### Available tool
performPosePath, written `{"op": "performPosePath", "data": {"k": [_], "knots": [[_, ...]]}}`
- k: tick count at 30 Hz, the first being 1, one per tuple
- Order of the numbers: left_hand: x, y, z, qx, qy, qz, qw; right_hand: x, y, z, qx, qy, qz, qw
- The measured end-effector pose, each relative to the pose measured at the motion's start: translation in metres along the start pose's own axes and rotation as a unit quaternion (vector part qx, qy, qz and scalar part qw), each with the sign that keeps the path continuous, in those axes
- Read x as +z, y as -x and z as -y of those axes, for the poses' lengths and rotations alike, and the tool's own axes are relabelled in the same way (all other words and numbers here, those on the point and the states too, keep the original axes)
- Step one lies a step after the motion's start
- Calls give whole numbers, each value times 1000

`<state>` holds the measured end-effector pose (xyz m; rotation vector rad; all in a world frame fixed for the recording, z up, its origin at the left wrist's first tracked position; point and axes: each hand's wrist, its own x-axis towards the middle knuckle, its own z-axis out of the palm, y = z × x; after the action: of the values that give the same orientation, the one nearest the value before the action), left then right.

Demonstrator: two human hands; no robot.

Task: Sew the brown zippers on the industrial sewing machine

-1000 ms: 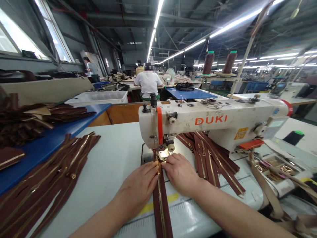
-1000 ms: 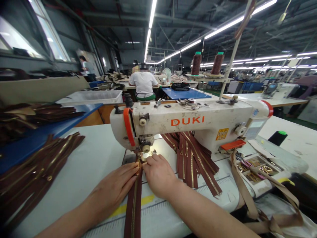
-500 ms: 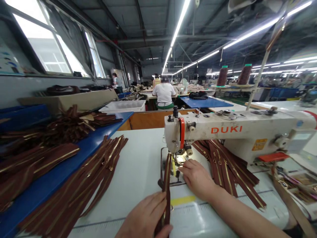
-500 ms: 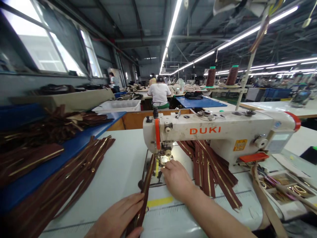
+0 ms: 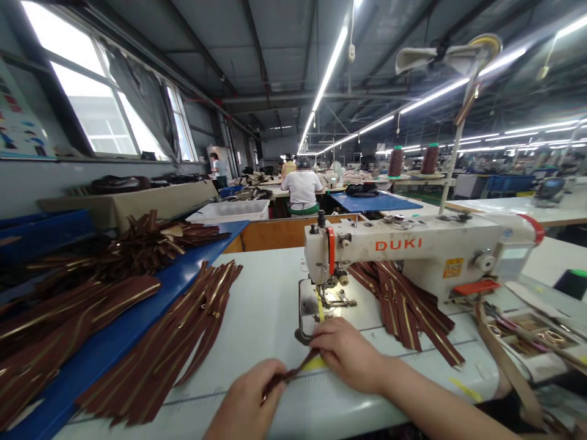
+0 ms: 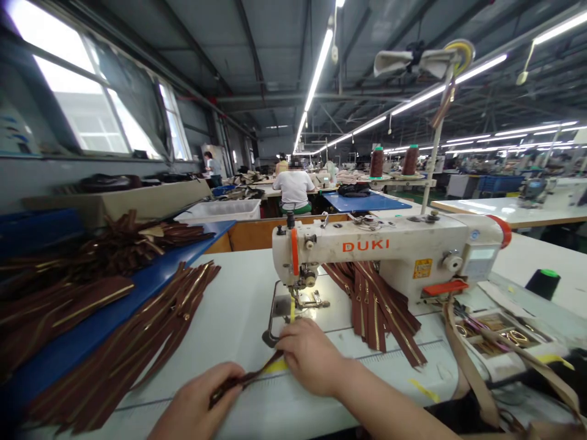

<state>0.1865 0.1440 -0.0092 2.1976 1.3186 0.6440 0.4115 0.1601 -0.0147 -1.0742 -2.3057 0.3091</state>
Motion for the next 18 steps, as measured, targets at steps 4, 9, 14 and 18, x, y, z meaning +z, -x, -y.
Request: {"op": "performPosePath", "data": {"k": [4, 9, 14, 18], "knots": [[-21, -8, 9, -176, 228, 32, 957, -9, 7, 4, 78, -160, -2, 984], [-24, 1, 10, -193, 309, 6, 931, -10, 17, 1, 207, -335, -43, 918], [-25, 6, 1, -193, 304, 0, 933, -8, 20, 1, 221, -369, -55, 901], [-25, 7, -5, -207, 300, 27, 931, -9, 20, 1, 227, -388, -65, 891]]}}
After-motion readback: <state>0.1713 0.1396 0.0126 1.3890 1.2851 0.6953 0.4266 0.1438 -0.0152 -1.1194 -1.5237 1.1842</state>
